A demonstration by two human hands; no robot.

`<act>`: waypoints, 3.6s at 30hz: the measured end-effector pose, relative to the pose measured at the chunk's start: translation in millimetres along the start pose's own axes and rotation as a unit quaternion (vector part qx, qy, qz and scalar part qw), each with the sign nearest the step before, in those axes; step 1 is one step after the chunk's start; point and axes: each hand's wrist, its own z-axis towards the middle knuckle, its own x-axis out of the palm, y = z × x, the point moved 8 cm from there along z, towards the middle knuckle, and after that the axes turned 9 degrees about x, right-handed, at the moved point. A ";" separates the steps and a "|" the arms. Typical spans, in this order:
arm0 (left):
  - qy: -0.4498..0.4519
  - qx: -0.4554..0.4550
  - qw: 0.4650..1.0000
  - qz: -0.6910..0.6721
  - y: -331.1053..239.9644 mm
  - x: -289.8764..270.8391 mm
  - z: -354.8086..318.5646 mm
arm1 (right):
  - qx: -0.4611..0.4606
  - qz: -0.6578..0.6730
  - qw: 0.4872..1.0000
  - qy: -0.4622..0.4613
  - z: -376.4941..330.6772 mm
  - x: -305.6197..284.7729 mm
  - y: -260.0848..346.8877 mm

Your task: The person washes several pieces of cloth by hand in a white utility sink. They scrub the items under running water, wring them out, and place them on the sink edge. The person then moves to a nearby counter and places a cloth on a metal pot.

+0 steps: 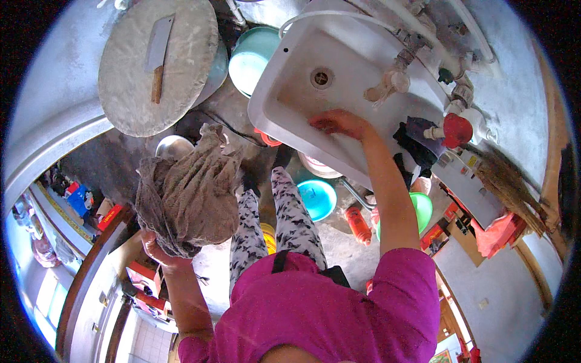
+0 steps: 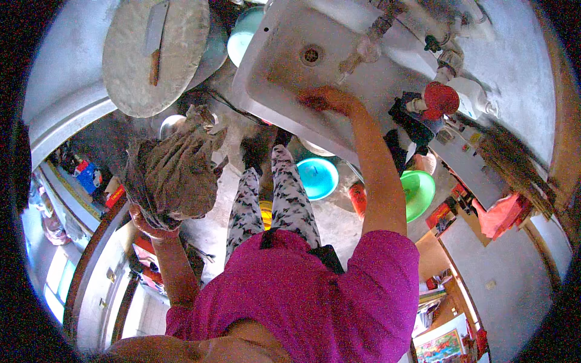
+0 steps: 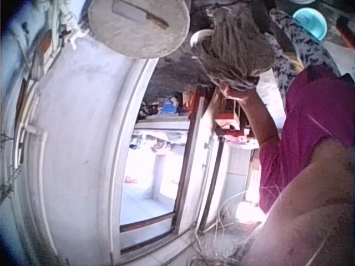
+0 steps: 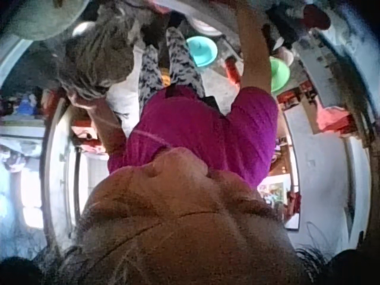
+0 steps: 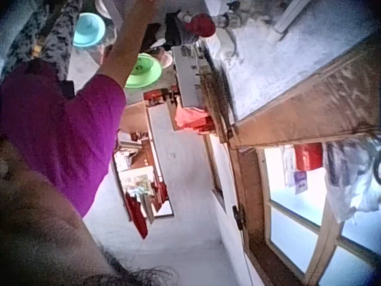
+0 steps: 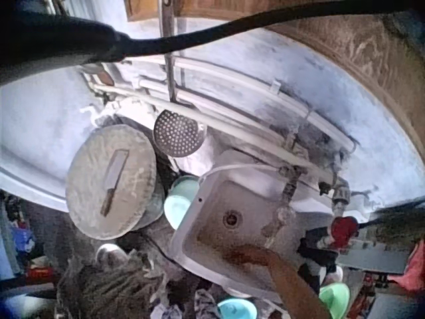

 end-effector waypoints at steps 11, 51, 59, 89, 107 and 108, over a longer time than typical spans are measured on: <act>-0.009 0.016 1.000 0.023 8.1 18.8 7.8 | -0.068 0.040 0.996 -0.037 71.2 48.6 66.7; 0.005 -0.045 0.999 -0.016 38.8 41.4 10.2 | -0.243 -0.145 0.930 -0.233 43.5 24.2 93.3; 0.047 -0.045 0.997 -0.042 40.4 51.1 8.2 | -0.047 -0.417 0.796 -0.436 -49.9 -0.4 86.8; 0.035 0.020 0.983 -0.178 -23.3 -92.5 -15.1 | -0.505 0.041 0.723 -0.469 -103.8 79.3 215.5; -0.028 -0.014 0.986 -0.163 -10.0 -201.0 -72.5 | -0.271 -0.478 0.500 -0.670 -141.3 166.5 -26.3; -0.033 -0.020 0.986 -0.163 -8.0 -213.8 -77.3 | -0.238 -0.483 0.496 -0.681 -148.5 157.2 -43.6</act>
